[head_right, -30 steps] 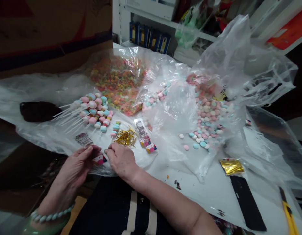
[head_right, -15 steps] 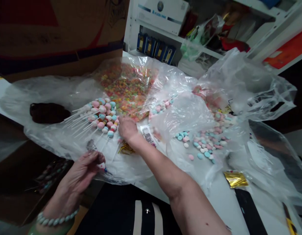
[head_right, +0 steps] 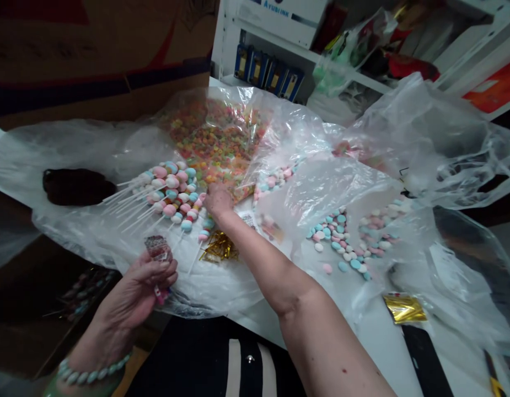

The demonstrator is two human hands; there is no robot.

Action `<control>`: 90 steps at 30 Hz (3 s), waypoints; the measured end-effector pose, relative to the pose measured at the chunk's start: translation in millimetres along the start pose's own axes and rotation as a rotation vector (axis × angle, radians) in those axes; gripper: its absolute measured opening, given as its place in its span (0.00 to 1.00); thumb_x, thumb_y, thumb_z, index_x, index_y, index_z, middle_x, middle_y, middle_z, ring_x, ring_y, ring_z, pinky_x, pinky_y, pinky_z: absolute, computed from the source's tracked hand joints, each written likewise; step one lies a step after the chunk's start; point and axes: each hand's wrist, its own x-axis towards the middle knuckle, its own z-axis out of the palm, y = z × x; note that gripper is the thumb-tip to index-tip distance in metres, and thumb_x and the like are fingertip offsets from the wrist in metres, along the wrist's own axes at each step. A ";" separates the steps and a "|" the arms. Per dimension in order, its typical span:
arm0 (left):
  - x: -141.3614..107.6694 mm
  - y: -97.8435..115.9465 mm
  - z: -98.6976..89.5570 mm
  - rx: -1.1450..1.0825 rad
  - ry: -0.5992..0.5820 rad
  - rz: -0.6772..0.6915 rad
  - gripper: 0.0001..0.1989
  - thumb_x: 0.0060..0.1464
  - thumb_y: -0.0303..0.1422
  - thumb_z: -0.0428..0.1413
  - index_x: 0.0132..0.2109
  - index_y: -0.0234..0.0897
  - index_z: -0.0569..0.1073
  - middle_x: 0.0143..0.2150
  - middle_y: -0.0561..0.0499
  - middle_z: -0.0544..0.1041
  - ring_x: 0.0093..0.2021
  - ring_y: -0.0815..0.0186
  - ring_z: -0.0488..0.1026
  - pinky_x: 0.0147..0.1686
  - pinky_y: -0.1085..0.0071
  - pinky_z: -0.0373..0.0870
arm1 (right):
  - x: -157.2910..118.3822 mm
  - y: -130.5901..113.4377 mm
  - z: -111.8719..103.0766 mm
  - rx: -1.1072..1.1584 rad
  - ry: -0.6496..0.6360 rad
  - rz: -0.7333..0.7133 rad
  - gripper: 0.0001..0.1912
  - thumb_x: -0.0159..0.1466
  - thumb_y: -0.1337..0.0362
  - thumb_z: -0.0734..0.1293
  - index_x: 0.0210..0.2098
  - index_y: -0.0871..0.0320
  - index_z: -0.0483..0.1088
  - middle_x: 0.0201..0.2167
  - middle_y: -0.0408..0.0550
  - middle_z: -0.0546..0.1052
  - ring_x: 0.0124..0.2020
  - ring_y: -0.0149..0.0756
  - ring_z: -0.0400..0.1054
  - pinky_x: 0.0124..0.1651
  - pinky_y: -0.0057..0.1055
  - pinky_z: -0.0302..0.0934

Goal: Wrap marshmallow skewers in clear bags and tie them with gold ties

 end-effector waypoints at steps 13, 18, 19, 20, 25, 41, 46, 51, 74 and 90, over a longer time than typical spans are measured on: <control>7.7 -2.4 -1.4 0.126 -0.048 -0.252 0.10 0.60 0.32 0.58 0.47 0.32 0.75 0.23 0.52 0.72 0.15 0.73 0.67 0.11 0.82 0.59 | -161.8 -5.5 -18.6 0.712 -0.266 -0.084 0.07 0.54 0.72 0.70 0.22 0.58 0.70 0.27 0.39 0.70 0.36 0.31 0.66 0.44 0.28 0.59; 0.5 -6.1 -5.2 0.175 -0.025 -0.269 0.07 0.54 0.23 0.62 0.42 0.31 0.76 0.21 0.53 0.72 0.14 0.73 0.66 0.10 0.82 0.60 | -165.8 -1.9 -4.8 0.605 -0.190 -0.159 0.08 0.60 0.73 0.68 0.26 0.56 0.73 0.30 0.40 0.74 0.39 0.32 0.69 0.47 0.28 0.60; 0.2 -5.1 -6.4 0.160 0.000 -0.255 0.06 0.55 0.22 0.61 0.41 0.30 0.77 0.21 0.53 0.72 0.14 0.73 0.67 0.09 0.82 0.61 | -163.6 -0.1 -3.6 0.573 -0.159 -0.203 0.08 0.62 0.73 0.66 0.29 0.55 0.74 0.32 0.41 0.76 0.40 0.32 0.69 0.49 0.29 0.61; 0.2 -3.5 -7.7 0.134 0.026 -0.233 0.06 0.55 0.21 0.59 0.41 0.30 0.77 0.23 0.52 0.73 0.15 0.73 0.68 0.10 0.82 0.62 | -160.9 2.5 -2.7 0.524 -0.128 -0.242 0.09 0.64 0.73 0.64 0.32 0.55 0.74 0.35 0.42 0.77 0.43 0.33 0.70 0.51 0.29 0.61; 2.5 6.9 -12.7 -0.028 0.134 -0.131 0.05 0.59 0.20 0.55 0.38 0.27 0.76 0.25 0.51 0.73 0.17 0.75 0.68 0.12 0.83 0.65 | -152.6 23.6 -6.5 0.086 -0.232 -0.379 0.13 0.63 0.78 0.61 0.35 0.57 0.74 0.43 0.49 0.77 0.44 0.36 0.69 0.46 0.28 0.61; 0.3 14.7 -1.9 -0.163 0.158 -0.147 0.11 0.56 0.16 0.56 0.43 0.30 0.77 0.27 0.47 0.77 0.20 0.70 0.74 0.19 0.78 0.75 | -155.8 -21.7 19.9 -0.223 -0.145 -0.033 0.15 0.70 0.63 0.58 0.53 0.59 0.66 0.44 0.56 0.79 0.40 0.43 0.76 0.37 0.33 0.65; -3.0 16.5 -3.6 -0.180 0.159 -0.105 0.10 0.55 0.17 0.57 0.42 0.30 0.77 0.30 0.45 0.79 0.22 0.69 0.75 0.22 0.76 0.76 | -162.4 -8.8 1.0 0.075 0.005 0.020 0.16 0.65 0.72 0.59 0.49 0.58 0.71 0.39 0.51 0.81 0.39 0.41 0.76 0.41 0.33 0.64; 4.3 15.1 -5.9 -0.120 0.118 -0.036 0.09 0.54 0.17 0.57 0.39 0.31 0.78 0.28 0.47 0.78 0.23 0.68 0.75 0.22 0.76 0.76 | -203.3 26.4 -27.8 0.558 0.125 -0.177 0.12 0.64 0.70 0.61 0.42 0.56 0.76 0.33 0.45 0.79 0.32 0.34 0.72 0.39 0.28 0.64; 13.8 -28.8 11.5 0.329 0.072 0.080 0.25 0.30 0.43 0.74 0.35 0.31 0.82 0.30 0.50 0.77 0.30 0.69 0.71 0.29 0.75 0.71 | -256.2 58.3 -16.4 0.638 -0.021 -0.092 0.11 0.61 0.72 0.63 0.34 0.56 0.77 0.34 0.46 0.81 0.37 0.35 0.74 0.44 0.28 0.64; 11.2 -44.1 19.3 0.304 0.117 0.126 0.23 0.33 0.41 0.73 0.36 0.31 0.81 0.34 0.48 0.78 0.33 0.65 0.74 0.33 0.70 0.76 | -256.3 58.6 -11.0 0.656 -0.033 0.099 0.09 0.60 0.71 0.63 0.30 0.56 0.75 0.32 0.44 0.79 0.35 0.35 0.72 0.44 0.29 0.64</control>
